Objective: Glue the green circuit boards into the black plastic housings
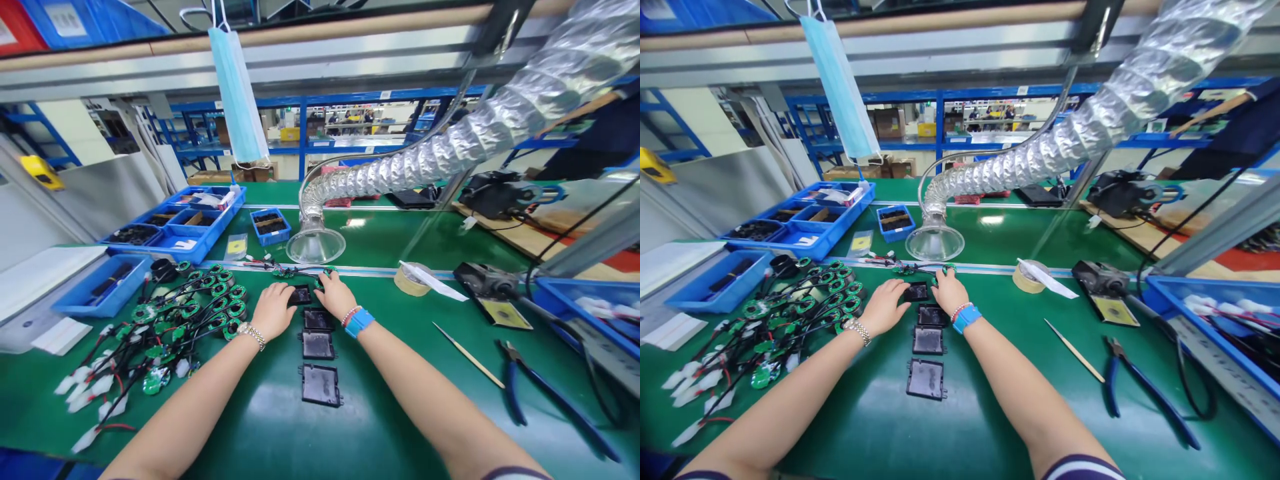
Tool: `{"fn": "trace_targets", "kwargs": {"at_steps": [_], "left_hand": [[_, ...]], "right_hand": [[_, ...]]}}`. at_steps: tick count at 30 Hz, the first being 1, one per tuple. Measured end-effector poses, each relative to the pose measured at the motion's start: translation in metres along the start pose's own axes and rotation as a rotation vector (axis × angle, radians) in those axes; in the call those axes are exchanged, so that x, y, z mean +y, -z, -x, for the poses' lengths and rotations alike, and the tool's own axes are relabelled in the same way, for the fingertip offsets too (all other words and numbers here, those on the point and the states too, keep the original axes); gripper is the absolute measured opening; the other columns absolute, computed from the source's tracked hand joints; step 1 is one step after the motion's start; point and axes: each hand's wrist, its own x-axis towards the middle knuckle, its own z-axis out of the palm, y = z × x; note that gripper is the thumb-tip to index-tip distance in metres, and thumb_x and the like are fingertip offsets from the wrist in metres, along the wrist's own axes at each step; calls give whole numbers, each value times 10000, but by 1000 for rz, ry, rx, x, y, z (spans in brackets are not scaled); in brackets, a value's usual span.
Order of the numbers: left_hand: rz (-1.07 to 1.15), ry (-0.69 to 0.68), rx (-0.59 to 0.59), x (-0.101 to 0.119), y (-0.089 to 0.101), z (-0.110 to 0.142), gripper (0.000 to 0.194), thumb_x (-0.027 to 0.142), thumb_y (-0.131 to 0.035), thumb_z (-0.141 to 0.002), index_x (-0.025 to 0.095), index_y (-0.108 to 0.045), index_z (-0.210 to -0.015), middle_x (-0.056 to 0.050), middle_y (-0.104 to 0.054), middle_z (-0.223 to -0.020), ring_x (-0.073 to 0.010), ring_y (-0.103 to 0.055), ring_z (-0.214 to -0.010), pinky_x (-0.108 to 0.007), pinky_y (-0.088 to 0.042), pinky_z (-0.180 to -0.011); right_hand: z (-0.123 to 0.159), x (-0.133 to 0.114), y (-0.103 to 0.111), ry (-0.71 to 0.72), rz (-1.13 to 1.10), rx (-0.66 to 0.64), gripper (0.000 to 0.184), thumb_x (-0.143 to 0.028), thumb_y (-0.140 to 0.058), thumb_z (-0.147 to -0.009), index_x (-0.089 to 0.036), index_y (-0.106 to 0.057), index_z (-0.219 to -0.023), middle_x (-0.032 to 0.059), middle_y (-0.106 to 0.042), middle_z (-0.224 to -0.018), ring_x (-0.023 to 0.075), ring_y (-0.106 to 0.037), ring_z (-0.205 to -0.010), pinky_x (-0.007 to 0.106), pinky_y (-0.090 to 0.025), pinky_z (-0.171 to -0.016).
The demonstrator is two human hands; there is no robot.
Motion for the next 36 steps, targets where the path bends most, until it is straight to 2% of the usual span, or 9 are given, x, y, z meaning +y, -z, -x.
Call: {"fn": "trace_targets", "kwargs": {"at_steps": [5,10,13,18,20,23,27,30,36], "left_hand": [[-32,116,75,-17,6,-21,440,77,-536,-743,142,-485,-1176,-152,-489,-1232,-310,-369,-1206,-500,-305,-987],[20,131,147,-18,12,-38,309,36,-517,-738,165,-589,-1010,-129,-574,-1135,-285,-445,-1152,-467,-354,-956],[105,105,181,-11,32,-40,206,68,-511,-764,146,-604,-930,-101,-639,-991,-232,-547,-1019,-385,-413,-908],[320,-46,231,13,95,0,181,161,-529,-782,170,-582,-955,-25,-651,-945,-149,-586,-899,-247,-442,-806],[460,-171,91,27,107,32,128,268,-534,-794,184,-613,-851,-7,-661,-843,-147,-597,-796,-235,-442,-736],[573,-175,-257,45,87,78,193,303,-504,-804,179,-618,-709,7,-646,-694,-126,-574,-650,-213,-410,-624],[858,143,-646,49,33,105,271,363,-486,-791,151,-536,-628,10,-596,-554,-86,-461,-460,-190,-332,-466],[1078,273,-686,47,13,102,304,425,-513,-762,148,-499,-637,9,-575,-518,-70,-411,-415,-177,-280,-419],[1225,267,-685,54,19,91,320,438,-585,-725,145,-490,-639,15,-556,-490,-55,-386,-397,-166,-231,-399]], "right_hand": [[7,-2,11,51,-52,50,302,-200,-524,-752,-124,-522,-1044,126,-502,-1020,198,-585,-799,316,-461,-723],[20,-22,52,202,-136,124,308,-241,-537,-741,-170,-513,-1039,67,-525,-977,172,-536,-895,283,-446,-811],[36,-29,83,324,-185,223,293,-239,-530,-742,-159,-517,-1024,76,-525,-959,179,-529,-881,294,-459,-785],[89,3,125,370,-107,337,261,-245,-516,-761,-153,-520,-1005,88,-527,-935,190,-536,-850,328,-476,-764],[121,23,127,384,-70,276,257,-250,-503,-774,-164,-514,-1016,89,-527,-954,186,-545,-858,323,-485,-761],[170,47,108,411,-41,74,258,-226,-461,-789,-175,-510,-1037,91,-525,-984,164,-569,-822,288,-508,-706],[208,64,76,335,4,-45,288,-207,-426,-789,-176,-517,-1060,106,-530,-1028,165,-584,-785,302,-518,-665],[210,66,72,299,36,-26,330,-271,-488,-776,-179,-528,-1091,123,-540,-1052,214,-572,-861,371,-508,-715],[196,22,78,425,-92,100,398,-356,-548,-784,-180,-522,-1141,138,-561,-1119,264,-488,-1073,458,-419,-874]]}}
